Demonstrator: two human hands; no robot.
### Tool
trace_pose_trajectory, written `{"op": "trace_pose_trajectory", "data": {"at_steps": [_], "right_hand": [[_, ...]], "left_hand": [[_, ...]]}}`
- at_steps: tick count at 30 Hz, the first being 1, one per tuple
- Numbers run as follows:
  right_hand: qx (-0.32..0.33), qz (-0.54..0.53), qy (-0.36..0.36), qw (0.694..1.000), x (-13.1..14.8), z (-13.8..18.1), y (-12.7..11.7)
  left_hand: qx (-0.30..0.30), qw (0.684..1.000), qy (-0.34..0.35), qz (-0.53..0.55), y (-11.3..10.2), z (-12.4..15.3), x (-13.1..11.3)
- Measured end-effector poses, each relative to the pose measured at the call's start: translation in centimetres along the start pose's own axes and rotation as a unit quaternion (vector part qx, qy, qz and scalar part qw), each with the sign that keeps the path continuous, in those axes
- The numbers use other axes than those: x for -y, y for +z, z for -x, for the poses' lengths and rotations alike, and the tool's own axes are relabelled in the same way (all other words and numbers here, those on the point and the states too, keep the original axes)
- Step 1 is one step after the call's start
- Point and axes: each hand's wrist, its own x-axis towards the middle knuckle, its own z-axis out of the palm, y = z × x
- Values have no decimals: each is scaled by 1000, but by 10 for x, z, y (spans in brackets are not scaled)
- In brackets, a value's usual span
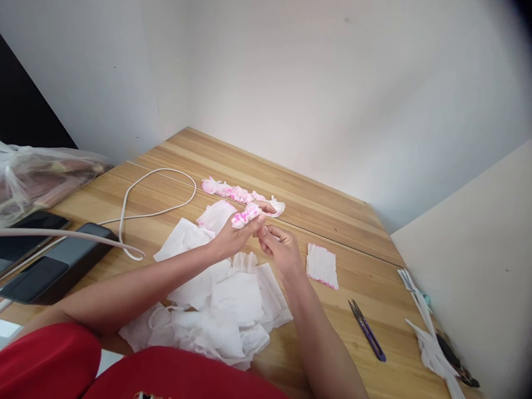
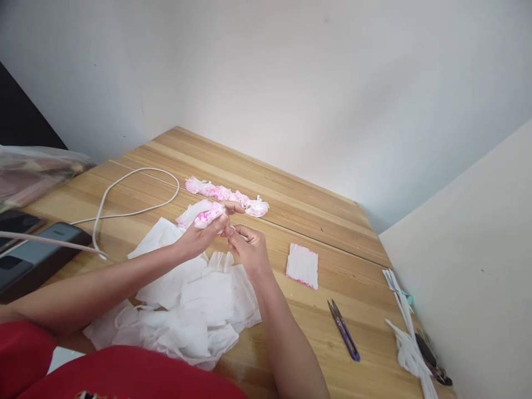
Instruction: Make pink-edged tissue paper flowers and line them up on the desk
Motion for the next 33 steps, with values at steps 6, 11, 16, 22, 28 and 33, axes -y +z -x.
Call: {"op": "trace_pose_trajectory", "data": {"at_steps": [6,11,16,22,28,33], "right_hand": [[133,-233,131,955,-6,-1,-3],[131,-203,132,961,-10,-4,-2],[-17,113,-47,992,-4,-5,-9],[-89,413,-378,824,4,2,-6],[-31,436,-439,785,-2,-1,-9],[-88,400,-456,790,-1,-5,-20]], "left_hand": [[63,988,95,-101,-7,0,0],[-87,994,20,-70,1,2,-2],[-197,972,-102,74,0,-8,10],[-196,903,-242,297,-4,-19,18],[-170,856,-294,390,-1,-17,11],[-175,837,-324,405,-1,-18,6]]}}
